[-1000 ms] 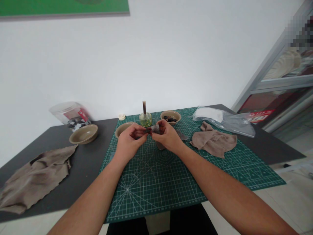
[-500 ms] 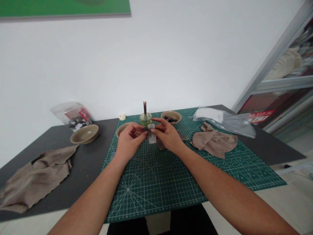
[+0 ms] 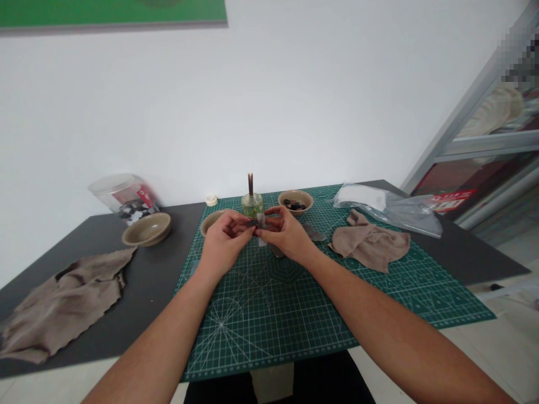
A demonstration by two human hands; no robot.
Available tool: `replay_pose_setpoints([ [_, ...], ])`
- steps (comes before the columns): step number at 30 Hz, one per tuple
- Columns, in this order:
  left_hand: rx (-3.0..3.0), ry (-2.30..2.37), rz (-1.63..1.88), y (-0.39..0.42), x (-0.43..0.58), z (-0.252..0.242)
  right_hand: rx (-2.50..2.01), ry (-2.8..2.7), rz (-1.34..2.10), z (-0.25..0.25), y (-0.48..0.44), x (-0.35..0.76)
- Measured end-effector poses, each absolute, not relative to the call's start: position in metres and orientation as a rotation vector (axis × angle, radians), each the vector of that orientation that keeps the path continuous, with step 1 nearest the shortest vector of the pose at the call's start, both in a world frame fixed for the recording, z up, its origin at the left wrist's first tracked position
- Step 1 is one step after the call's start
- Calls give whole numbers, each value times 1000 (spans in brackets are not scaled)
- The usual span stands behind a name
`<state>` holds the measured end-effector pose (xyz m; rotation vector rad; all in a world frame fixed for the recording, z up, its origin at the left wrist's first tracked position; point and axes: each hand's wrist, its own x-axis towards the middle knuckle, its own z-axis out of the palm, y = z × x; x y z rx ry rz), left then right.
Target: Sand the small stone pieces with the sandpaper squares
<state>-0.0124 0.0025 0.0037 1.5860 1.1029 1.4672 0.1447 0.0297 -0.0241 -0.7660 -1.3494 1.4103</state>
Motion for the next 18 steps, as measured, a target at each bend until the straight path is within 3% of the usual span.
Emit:
replay_pose_setpoints([
  [7, 1621, 1081, 1385, 1, -10, 4, -750, -1394, 1348, -27, 33, 148],
  [14, 1575, 1055, 1427, 3, -12, 3, -744, -1250, 1545, -16, 30, 150],
  [18, 1567, 1062, 1445, 5, -14, 2, -761, -1329, 1425, -21, 35, 151],
])
